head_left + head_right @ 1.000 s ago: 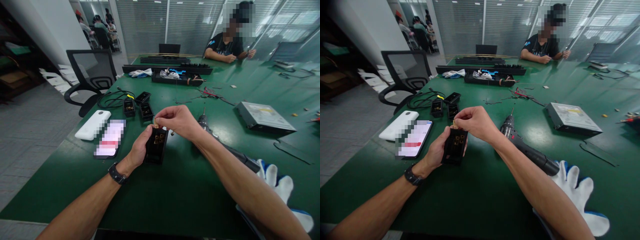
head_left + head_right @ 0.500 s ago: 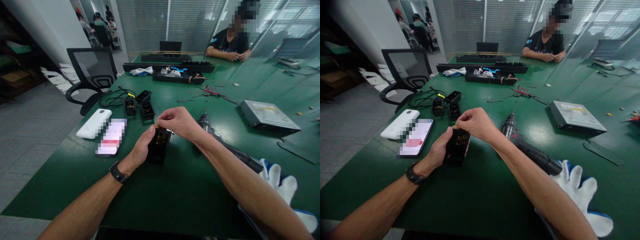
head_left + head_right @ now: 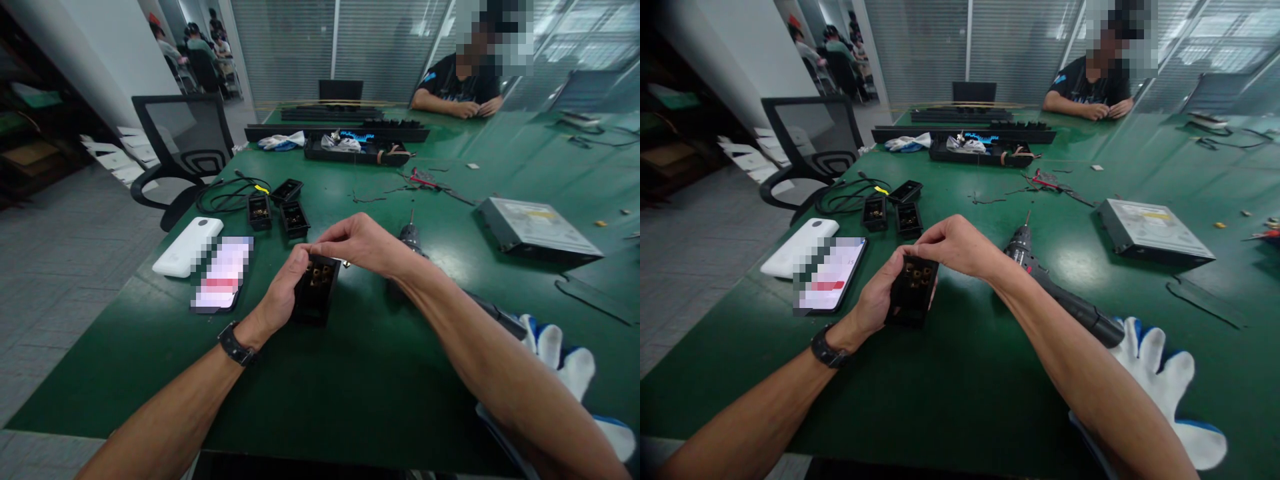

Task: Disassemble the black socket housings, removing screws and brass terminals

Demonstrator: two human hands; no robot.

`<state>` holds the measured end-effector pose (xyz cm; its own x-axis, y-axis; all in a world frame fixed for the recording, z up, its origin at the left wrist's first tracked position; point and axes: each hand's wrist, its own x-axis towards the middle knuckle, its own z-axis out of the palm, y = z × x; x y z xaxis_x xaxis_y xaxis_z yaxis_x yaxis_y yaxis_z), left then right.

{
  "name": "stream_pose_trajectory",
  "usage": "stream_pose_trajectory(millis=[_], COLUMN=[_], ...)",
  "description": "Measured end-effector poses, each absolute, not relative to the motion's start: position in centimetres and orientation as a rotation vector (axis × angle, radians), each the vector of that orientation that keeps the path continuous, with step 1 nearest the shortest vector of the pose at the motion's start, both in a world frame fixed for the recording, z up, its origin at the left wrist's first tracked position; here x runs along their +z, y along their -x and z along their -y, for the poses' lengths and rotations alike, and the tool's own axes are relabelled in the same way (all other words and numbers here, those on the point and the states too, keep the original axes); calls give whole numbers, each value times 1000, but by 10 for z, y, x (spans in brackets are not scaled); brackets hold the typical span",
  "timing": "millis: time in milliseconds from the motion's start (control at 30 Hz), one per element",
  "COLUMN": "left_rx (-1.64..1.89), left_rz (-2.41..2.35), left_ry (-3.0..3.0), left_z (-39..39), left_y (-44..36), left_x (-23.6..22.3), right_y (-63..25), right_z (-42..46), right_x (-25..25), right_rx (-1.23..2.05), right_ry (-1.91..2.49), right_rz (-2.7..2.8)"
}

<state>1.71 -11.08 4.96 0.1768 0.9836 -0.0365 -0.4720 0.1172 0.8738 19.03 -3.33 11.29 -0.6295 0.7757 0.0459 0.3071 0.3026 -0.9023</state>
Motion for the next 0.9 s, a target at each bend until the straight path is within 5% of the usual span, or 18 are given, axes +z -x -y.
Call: stream_pose_trajectory(millis=[533,900], left_rx=[1325,1183], left_rz=[-1164,-1718], left_ry=[-1242,-1595], left_z=[93,77], left_y=[-14,-13], left_x=[35,31], right_y=[-245,-310], right_z=[17,69], right_x=[142,116], right_rx=[564,187], right_ry=[1387,1571], right_rz=[2358,2551])
